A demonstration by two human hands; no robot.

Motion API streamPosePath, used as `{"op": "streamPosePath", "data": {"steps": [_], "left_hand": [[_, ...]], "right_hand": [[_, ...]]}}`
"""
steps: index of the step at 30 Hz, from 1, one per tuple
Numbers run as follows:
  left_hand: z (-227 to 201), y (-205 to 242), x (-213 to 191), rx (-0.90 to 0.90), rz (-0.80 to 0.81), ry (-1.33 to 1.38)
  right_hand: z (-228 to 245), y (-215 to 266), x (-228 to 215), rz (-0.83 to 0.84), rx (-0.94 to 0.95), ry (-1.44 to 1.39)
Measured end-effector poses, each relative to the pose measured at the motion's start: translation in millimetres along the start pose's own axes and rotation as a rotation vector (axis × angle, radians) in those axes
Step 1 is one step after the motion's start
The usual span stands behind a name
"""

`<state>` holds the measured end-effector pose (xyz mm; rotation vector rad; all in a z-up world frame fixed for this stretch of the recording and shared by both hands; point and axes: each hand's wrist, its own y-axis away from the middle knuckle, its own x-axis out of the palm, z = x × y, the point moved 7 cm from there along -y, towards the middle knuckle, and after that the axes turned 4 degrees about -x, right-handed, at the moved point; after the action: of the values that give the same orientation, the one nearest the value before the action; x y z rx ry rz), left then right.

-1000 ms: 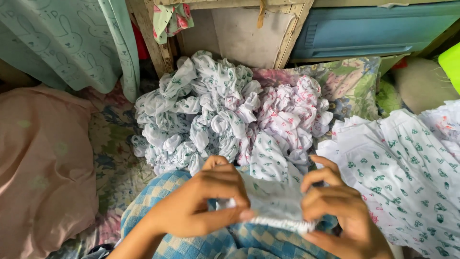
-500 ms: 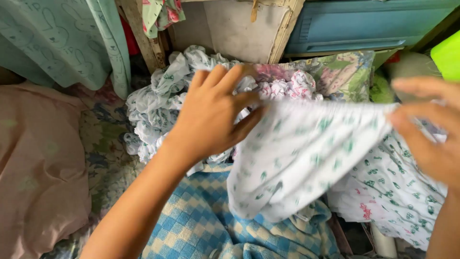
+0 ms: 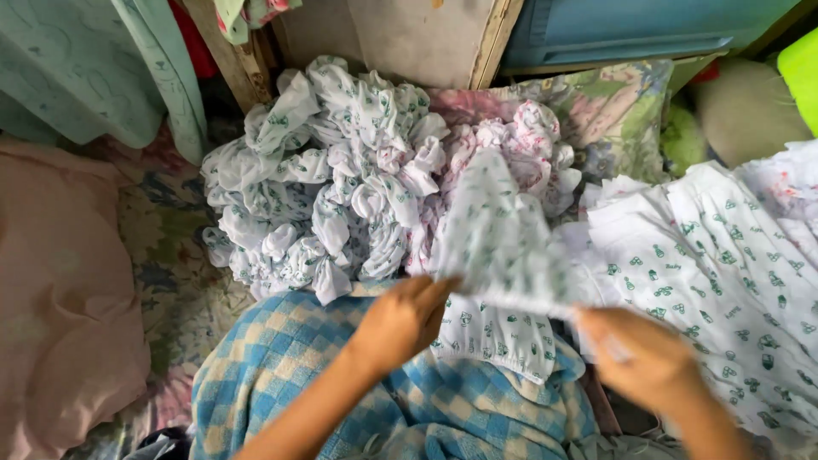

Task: Sorting and folding small baby pants from a pile into organized stacks

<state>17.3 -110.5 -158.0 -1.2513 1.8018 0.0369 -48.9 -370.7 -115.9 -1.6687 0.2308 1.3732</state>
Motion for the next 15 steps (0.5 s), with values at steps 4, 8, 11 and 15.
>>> {"op": "streamPosePath", "data": {"steps": [4, 8, 11, 15], "left_hand": [[50, 93, 89, -0.264, 0.189, 0.137], [50, 102, 86, -0.305, 0.159, 0.183], [55, 76, 50, -0.388, 0.179, 0.183], [130, 62, 4, -0.584, 0.006, -0.241]], "right_hand": [[26, 88, 96, 0.281, 0.091, -0.212], [32, 94, 94, 0.165, 0.355, -0.316], [31, 91, 83, 0.071, 0.592, -0.305], [31, 104, 88, -0.031, 0.764, -0.262]]}}
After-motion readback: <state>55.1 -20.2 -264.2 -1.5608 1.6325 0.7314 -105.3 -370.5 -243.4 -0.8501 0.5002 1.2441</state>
